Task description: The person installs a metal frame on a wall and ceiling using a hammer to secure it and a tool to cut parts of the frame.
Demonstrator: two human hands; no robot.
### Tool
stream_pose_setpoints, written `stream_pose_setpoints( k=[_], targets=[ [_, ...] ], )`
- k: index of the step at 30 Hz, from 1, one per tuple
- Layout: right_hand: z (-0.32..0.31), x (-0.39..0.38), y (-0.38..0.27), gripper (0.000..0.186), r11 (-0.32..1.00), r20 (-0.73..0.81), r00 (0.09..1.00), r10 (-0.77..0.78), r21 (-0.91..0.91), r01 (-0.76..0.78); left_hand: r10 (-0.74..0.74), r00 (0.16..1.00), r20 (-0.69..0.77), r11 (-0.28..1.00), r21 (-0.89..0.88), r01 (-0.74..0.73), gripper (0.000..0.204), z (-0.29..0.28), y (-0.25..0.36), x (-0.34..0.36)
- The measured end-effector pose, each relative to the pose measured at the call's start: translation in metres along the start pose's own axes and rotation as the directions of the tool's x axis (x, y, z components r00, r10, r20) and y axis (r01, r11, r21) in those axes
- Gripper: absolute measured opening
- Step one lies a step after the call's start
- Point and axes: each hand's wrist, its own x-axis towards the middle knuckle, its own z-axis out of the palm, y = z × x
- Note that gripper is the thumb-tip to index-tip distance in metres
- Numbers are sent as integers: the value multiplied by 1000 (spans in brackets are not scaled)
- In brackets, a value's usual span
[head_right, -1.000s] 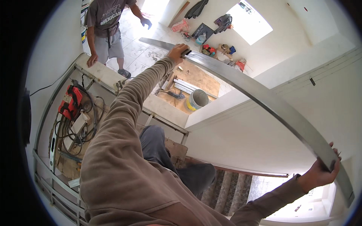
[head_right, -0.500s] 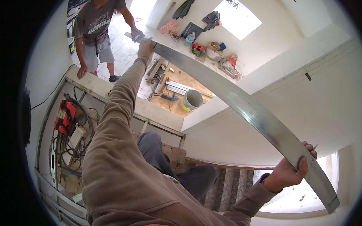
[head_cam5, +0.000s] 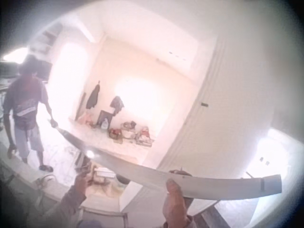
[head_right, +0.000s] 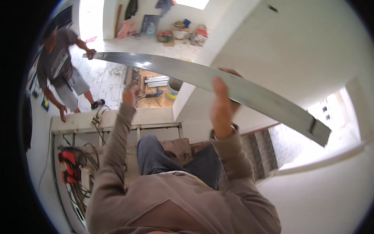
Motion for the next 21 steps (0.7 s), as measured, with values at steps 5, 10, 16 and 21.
stream_pose_setpoints(
  k=[5, 10, 16, 21],
  targets=[
    [24, -14, 38, 41, 956, 283, 918, 278, 8, -293, -45, 856, 515, 684, -609, 403, 39, 105, 111, -201],
    [17, -21, 112, 55, 838, 651, 737, -178, -292, 461, 139, 658, 740, 740, -519, 428, 68, 119, 194, -242],
    [17, -67, 154, 48, 951, 815, 578, -48, -139, 276, -186, 852, 490, 423, -742, 520, 50, 127, 185, -243],
    [-66, -126, 220, 32, 790, 724, 516, 459, -598, 137, -148, 973, 177, 661, -714, 230, 35, 85, 143, -186]
  ],
)
